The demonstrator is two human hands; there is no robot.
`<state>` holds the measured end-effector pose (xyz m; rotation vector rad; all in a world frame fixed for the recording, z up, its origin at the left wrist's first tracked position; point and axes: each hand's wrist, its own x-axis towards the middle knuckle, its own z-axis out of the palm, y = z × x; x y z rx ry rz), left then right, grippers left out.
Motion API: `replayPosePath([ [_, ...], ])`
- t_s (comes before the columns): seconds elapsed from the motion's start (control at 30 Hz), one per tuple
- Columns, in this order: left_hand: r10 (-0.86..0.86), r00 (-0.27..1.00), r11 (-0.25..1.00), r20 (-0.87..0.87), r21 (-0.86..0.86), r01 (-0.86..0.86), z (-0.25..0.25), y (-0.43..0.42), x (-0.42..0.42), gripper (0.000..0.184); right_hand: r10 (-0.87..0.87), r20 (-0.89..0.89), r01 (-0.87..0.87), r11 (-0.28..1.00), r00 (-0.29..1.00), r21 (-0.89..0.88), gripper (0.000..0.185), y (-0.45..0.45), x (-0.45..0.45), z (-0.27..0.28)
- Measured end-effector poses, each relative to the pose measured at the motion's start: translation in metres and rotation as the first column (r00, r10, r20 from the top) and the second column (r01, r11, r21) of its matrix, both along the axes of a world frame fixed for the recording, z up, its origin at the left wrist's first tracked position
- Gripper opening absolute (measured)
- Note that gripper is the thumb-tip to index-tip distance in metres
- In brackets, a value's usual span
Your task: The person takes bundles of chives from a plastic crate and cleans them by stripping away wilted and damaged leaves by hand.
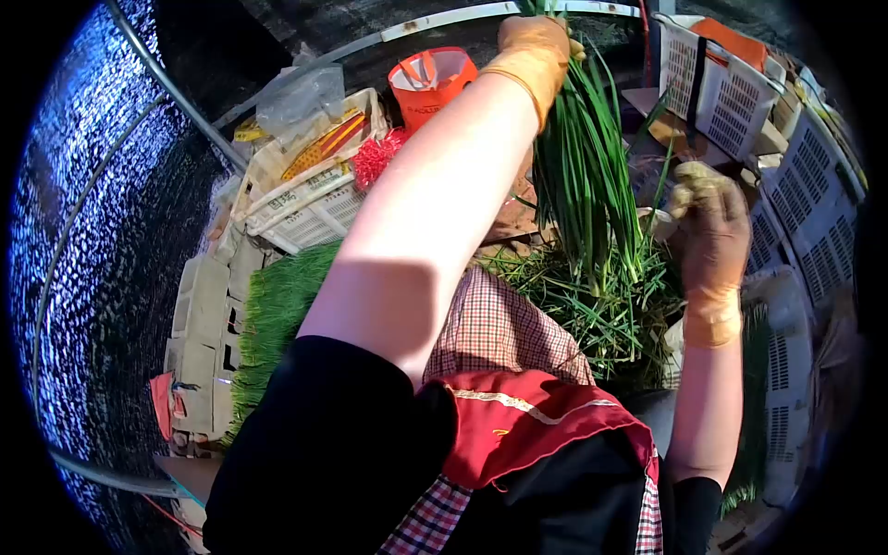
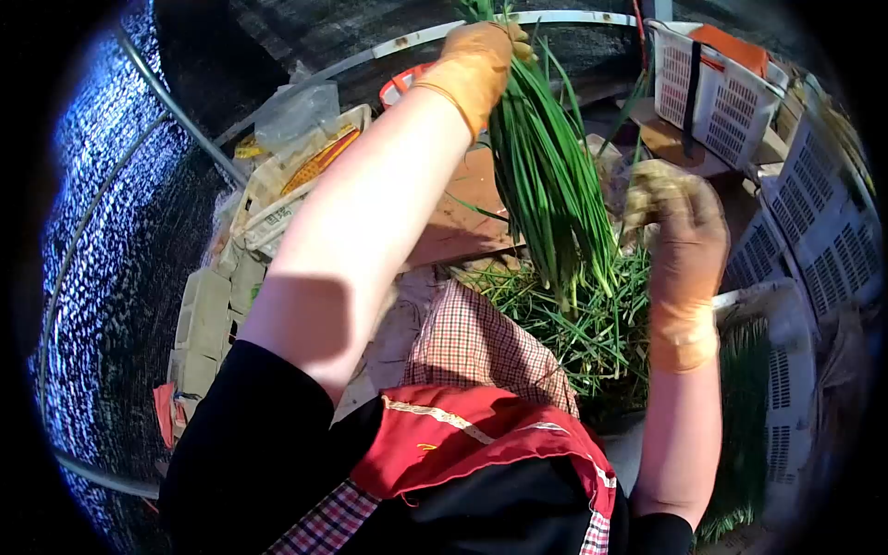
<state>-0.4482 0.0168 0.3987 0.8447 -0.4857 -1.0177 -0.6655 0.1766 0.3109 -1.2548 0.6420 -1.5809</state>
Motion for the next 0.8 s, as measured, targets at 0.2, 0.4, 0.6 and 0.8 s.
replayPosePath([
  [0.2,0.032,0.751,0.997,0.66,0.031,-0.07,0.002,0.075,-0.049,0.024,-0.029,-0.26,0.067,0.988,0.965,0.138,0.107,-0.058,-0.019,-0.058],
  [0.4,0.09,0.666,0.989,0.741,0.013,-0.148,-0.045,0.085,-0.104,0.027,0.139,-0.312,-0.203,0.961,0.94,-0.185,0.09,-0.061,0.033,-0.028],
  [0.6,-0.177,0.845,0.984,0.505,0.106,0.143,-0.042,0.122,-0.108,0.028,0.229,-0.494,-0.25,0.968,0.839,0.024,0.036,-0.071,0.015,-0.033],
  [0.8,-0.625,0.502,0.727,0.597,0.213,0.652,-0.034,0.154,-0.045,0.023,0.627,-0.545,-0.67,0.727,0.557,0.152,0.042,-0.048,0.023,0.014],
])
